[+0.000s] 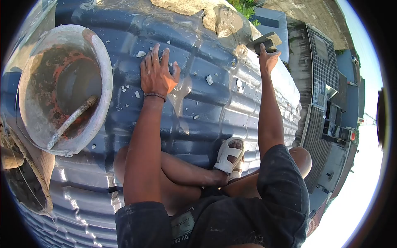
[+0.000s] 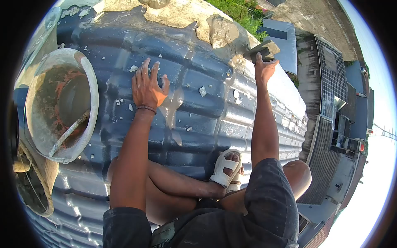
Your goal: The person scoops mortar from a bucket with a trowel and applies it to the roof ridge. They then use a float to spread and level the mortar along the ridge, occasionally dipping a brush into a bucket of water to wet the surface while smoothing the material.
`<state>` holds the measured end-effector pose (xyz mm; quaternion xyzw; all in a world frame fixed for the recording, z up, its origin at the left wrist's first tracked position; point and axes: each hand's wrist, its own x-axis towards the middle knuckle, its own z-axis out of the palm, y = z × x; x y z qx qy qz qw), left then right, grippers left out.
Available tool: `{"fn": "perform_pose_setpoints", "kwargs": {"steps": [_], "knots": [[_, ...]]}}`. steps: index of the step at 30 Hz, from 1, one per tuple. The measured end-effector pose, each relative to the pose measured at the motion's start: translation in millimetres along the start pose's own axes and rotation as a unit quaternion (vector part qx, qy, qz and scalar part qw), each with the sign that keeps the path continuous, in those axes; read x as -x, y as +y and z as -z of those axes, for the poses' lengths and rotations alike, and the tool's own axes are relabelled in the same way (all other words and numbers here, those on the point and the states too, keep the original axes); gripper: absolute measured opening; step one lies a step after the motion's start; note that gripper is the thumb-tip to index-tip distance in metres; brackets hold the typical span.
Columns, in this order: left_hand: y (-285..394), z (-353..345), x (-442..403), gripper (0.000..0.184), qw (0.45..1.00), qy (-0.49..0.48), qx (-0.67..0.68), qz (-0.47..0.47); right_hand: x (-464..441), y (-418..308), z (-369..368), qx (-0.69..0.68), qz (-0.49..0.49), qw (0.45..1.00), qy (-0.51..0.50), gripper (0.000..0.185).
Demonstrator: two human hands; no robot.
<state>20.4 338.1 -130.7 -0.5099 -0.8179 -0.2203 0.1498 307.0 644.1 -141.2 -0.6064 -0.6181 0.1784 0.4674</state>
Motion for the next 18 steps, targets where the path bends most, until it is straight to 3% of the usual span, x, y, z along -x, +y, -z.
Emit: {"fn": "perform_pose_setpoints", "kwargs": {"steps": [5,7,9,11,15,18], "knots": [[-0.1,-0.6,0.0,0.045,1.0,0.002,-0.004,-0.01,20.5,32.6,-14.6,0.221,0.033,0.973,-0.059,0.063],[-0.7,-0.2,0.9,0.046,1.0,0.001,-0.002,-0.003,19.3,17.3,-19.4,0.183,0.009,0.98,-0.083,0.068],[-1.4,0.0,1.7,0.046,1.0,-0.002,0.003,-0.003,15.6,9.5,-25.5,0.206,0.013,0.977,-0.048,0.067],[-1.1,-1.0,0.3,0.046,1.0,-0.004,0.008,0.0,7.6,7.7,-24.9,0.118,0.017,0.992,0.039,0.064],[-1.6,-1.6,1.9,0.046,1.0,0.007,0.003,-0.009,2.8,-5.0,-3.4,0.057,0.024,0.996,0.06,0.065],[-0.5,0.1,0.6,0.046,1.0,0.003,0.004,-0.003,17.1,10.8,-3.6,0.134,-0.006,0.99,-0.034,0.064]]}}
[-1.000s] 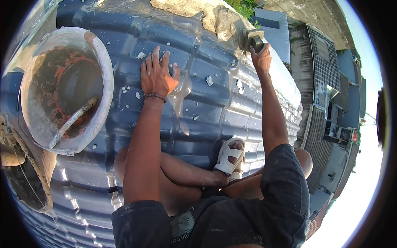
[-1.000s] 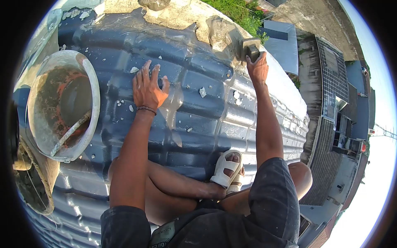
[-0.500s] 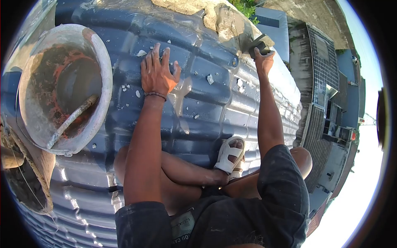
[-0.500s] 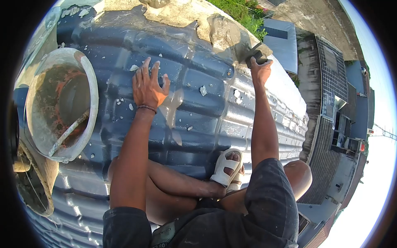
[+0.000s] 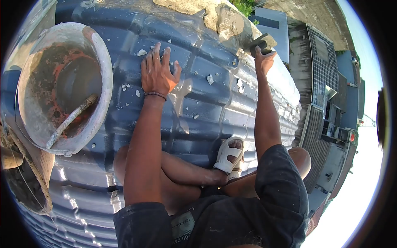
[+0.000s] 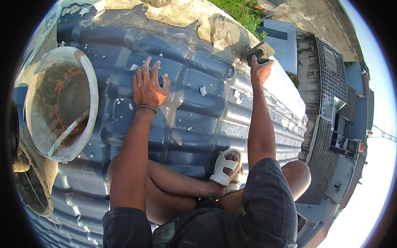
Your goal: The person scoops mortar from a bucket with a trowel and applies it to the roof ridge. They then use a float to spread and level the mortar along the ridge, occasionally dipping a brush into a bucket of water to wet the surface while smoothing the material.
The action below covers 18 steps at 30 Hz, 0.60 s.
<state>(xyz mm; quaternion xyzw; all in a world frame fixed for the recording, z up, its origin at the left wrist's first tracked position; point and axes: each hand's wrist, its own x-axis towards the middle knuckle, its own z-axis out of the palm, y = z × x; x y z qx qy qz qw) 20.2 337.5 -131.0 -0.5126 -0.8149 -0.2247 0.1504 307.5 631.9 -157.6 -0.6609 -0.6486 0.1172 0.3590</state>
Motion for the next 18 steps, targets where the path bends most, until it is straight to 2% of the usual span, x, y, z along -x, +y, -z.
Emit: {"fn": "perform_pose_setpoints", "kwargs": {"steps": [1,4,6,7,9,11,13,15,18], "knots": [[-0.4,0.0,-0.6,0.047,1.0,-0.005,0.005,0.003,4.7,2.3,-5.5,0.018,-0.022,0.999,-0.034,0.064],[-0.8,0.3,-0.2,0.046,1.0,0.003,0.007,-0.001,1.9,-0.6,-25.8,0.042,0.002,0.999,-0.007,0.063],[-0.3,0.5,0.0,0.046,1.0,-0.002,0.004,0.0,-9.9,-5.2,-25.1,-0.011,0.024,0.999,0.046,0.062],[0.1,0.1,-0.2,0.046,1.0,-0.004,0.001,0.003,-11.4,-23.2,-14.4,-0.025,0.005,0.998,0.062,0.063],[-0.9,0.3,0.1,0.046,1.0,-0.004,0.0,0.0,-22.0,-24.7,-5.5,-0.11,0.041,0.988,0.101,0.064],[-0.2,0.5,-1.2,0.046,1.0,0.0,0.001,-0.005,-32.0,2.5,-9.3,-0.122,0.015,0.99,0.069,0.064],[-0.4,0.7,-0.9,0.046,1.0,-0.009,0.003,0.004,-18.8,12.2,-2.7,-0.019,0.0,1.0,-0.012,0.065],[-0.7,0.4,-0.6,0.046,1.0,-0.005,0.001,0.002,0.0,16.9,-6.8,0.027,-0.033,0.998,-0.05,0.065],[-0.4,0.1,-0.4,0.045,1.0,0.002,-0.001,-0.003,9.2,13.9,-16.9,0.06,0.016,0.998,-0.006,0.064]]}}
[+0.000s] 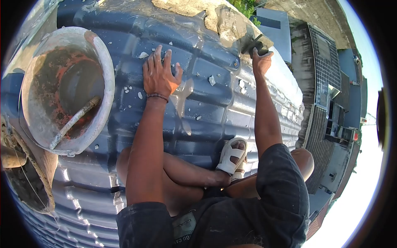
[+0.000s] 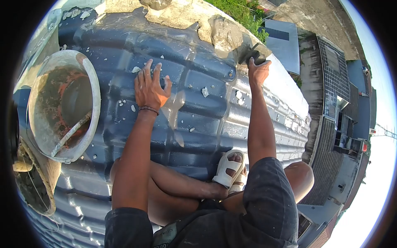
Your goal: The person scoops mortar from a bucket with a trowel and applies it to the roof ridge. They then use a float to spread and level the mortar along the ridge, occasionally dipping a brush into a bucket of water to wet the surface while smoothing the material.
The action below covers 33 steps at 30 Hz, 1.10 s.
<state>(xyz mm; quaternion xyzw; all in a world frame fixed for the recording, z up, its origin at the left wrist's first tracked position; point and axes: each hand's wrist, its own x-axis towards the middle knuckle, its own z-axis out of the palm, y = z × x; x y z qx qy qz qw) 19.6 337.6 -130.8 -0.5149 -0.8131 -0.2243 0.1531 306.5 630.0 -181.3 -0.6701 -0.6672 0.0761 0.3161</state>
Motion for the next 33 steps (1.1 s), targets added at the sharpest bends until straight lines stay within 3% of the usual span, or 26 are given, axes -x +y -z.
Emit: {"fn": "perform_pose_setpoints", "kwargs": {"steps": [2,5,10,13,15,19,20,24,26,31,33], "knots": [[-0.3,0.1,0.9,0.045,1.0,0.003,0.003,-0.001,-7.9,-6.4,4.5,0.006,0.054,0.997,0.063,0.061],[1.2,-0.5,-0.7,0.045,1.0,-0.004,0.005,0.009,-14.4,-17.6,19.4,-0.06,0.007,0.99,0.126,0.058],[0.2,-0.3,-0.1,0.045,1.0,0.006,-0.006,-0.003,9.0,-4.6,10.2,-0.028,0.05,0.998,0.032,0.058],[0.1,-0.5,0.0,0.045,1.0,0.014,0.002,-0.006,3.0,-1.4,14.6,0.008,0.009,0.997,0.077,0.058],[-1.7,-0.7,-0.6,0.045,1.0,0.012,0.0,-0.006,-1.2,-4.8,23.7,-0.051,-0.02,0.994,0.094,0.059],[-0.1,-0.6,-0.5,0.044,1.0,0.005,0.002,-0.003,-9.5,-15.4,15.9,-0.007,0.062,0.997,-0.036,0.057],[-0.8,-0.4,-0.6,0.044,1.0,0.008,-0.001,-0.007,-16.3,-16.3,3.1,0.017,0.102,0.994,-0.028,0.059],[0.7,0.8,-0.3,0.044,1.0,0.001,-0.007,-0.006,-48.1,-71.9,-12.3,0.04,0.052,0.998,-0.015,0.06],[4.2,2.4,-4.8,0.044,1.0,0.007,-0.007,-0.007,-66.2,-111.6,2.0,-0.065,0.095,0.985,-0.126,0.057],[2.3,3.4,-0.5,0.045,1.0,-0.011,0.007,0.004,-84.3,-103.3,-9.8,-0.064,0.067,0.992,-0.084,0.061],[1.6,4.0,-0.4,0.045,1.0,-0.005,0.006,0.003,-71.6,-99.6,-18.5,0.022,0.012,0.996,-0.086,0.067]]}}
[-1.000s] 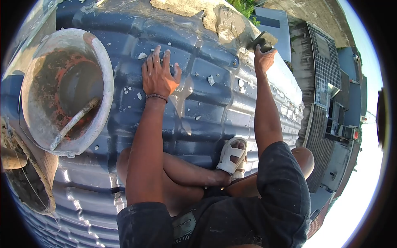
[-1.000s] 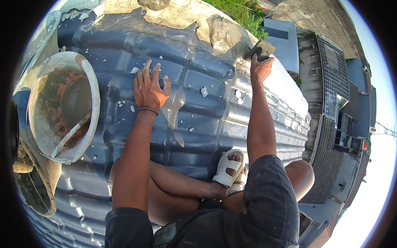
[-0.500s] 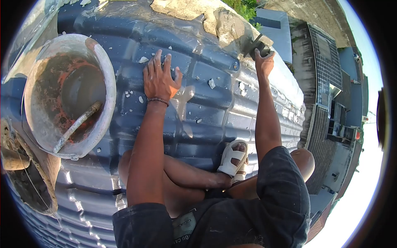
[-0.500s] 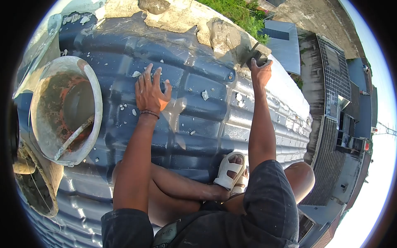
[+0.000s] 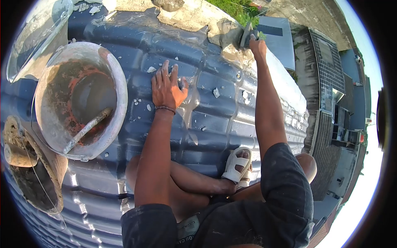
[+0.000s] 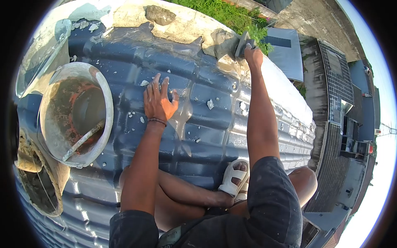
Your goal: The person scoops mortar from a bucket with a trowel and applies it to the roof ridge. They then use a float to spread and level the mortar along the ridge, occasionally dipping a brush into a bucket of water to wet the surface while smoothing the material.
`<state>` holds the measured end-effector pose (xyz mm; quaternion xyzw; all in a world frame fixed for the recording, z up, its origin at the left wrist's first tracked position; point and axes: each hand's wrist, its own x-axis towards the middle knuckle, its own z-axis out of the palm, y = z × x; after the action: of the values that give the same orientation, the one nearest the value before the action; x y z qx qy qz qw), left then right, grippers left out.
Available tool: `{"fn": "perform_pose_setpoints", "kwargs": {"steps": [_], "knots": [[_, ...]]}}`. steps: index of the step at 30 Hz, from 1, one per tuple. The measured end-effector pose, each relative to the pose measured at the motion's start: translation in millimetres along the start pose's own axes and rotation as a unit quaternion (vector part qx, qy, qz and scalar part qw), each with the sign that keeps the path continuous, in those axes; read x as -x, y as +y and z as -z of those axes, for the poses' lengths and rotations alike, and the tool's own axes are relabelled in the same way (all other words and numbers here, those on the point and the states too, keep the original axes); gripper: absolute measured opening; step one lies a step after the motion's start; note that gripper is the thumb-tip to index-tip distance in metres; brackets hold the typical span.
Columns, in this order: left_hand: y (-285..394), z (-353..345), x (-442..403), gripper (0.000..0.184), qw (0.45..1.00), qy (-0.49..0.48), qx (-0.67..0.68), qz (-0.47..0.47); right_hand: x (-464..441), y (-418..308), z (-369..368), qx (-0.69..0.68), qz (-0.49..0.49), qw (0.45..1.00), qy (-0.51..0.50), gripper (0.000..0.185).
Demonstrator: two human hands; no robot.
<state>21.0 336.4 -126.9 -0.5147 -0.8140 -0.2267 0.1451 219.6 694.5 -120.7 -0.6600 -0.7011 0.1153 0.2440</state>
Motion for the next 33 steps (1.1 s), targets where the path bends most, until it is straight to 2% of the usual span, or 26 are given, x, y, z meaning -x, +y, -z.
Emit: {"fn": "perform_pose_setpoints", "kwargs": {"steps": [5,7,8,10,12,14,15,16,18,21,22,24,26,28,30,31,32,33], "knots": [[-0.4,-1.4,1.3,0.046,1.0,0.004,-0.004,-0.013,8.8,-53.8,-24.1,-0.051,0.004,0.999,-0.016,0.073],[0.1,-0.9,-0.8,0.046,1.0,-0.008,-0.005,-0.006,4.1,-73.5,-26.7,-0.022,0.044,0.995,-0.085,0.07],[0.3,-1.0,-1.8,0.046,1.0,-0.005,-0.006,-0.004,5.2,-75.9,-23.8,-0.023,0.047,0.995,-0.084,0.07],[0.1,-0.2,-0.5,0.047,1.0,-0.015,-0.001,0.001,19.7,-83.8,-7.4,-0.102,0.248,0.955,-0.126,0.07],[-0.9,1.0,-0.1,0.047,1.0,-0.014,0.004,0.004,21.5,-76.2,-19.3,-0.059,0.232,0.961,-0.138,0.068],[-0.4,0.2,-0.3,0.048,1.0,-0.015,0.01,0.005,34.6,-63.5,-27.7,-0.03,0.359,0.932,-0.029,0.063],[-0.3,-0.7,-0.1,0.047,1.0,-0.013,0.008,0.004,54.3,-73.2,-16.6,0.054,0.322,0.944,-0.053,0.066],[-0.6,-0.8,-0.1,0.047,1.0,-0.011,0.005,0.0,61.9,-67.4,-22.0,0.043,0.38,0.924,-0.013,0.066],[-0.7,0.5,0.9,0.047,1.0,-0.011,0.009,0.0,70.2,-59.8,-20.9,0.136,0.431,0.892,-0.015,0.067],[-2.0,2.1,-0.6,0.046,1.0,-0.01,0.018,0.004,63.3,-50.3,-9.6,0.204,0.452,0.867,-0.053,0.066],[-2.2,1.4,0.1,0.045,1.0,-0.009,0.023,0.003,60.4,-46.0,-6.4,0.217,0.475,0.853,-0.003,0.067],[-2.8,0.2,0.7,0.046,1.0,-0.006,0.023,0.008,51.4,-39.1,-5.4,0.184,0.438,0.877,0.077,0.064],[-3.9,0.4,-0.1,0.046,1.0,0.003,0.029,0.002,48.4,-49.5,6.7,0.075,0.367,0.922,0.1,0.06],[-4.5,0.1,0.9,0.046,1.0,0.0,0.028,0.001,57.2,-56.0,4.6,0.047,0.366,0.926,0.085,0.056],[-3.6,0.6,-0.3,0.045,0.999,-0.007,0.035,0.002,76.1,-61.5,-1.2,0.086,0.492,0.865,0.044,0.058],[-3.5,0.0,-1.2,0.045,0.999,-0.005,0.036,0.004,88.1,-66.5,-1.5,0.106,0.476,0.872,-0.035,0.06],[-4.0,-0.2,-1.0,0.046,0.999,-0.002,0.034,0.004,88.9,-58.7,-24.5,0.167,0.493,0.854,-0.004,0.061],[-4.1,-0.4,0.7,0.046,1.0,-0.001,0.031,0.002,86.6,-66.4,-27.7,0.164,0.474,0.864,-0.03,0.061]]}}
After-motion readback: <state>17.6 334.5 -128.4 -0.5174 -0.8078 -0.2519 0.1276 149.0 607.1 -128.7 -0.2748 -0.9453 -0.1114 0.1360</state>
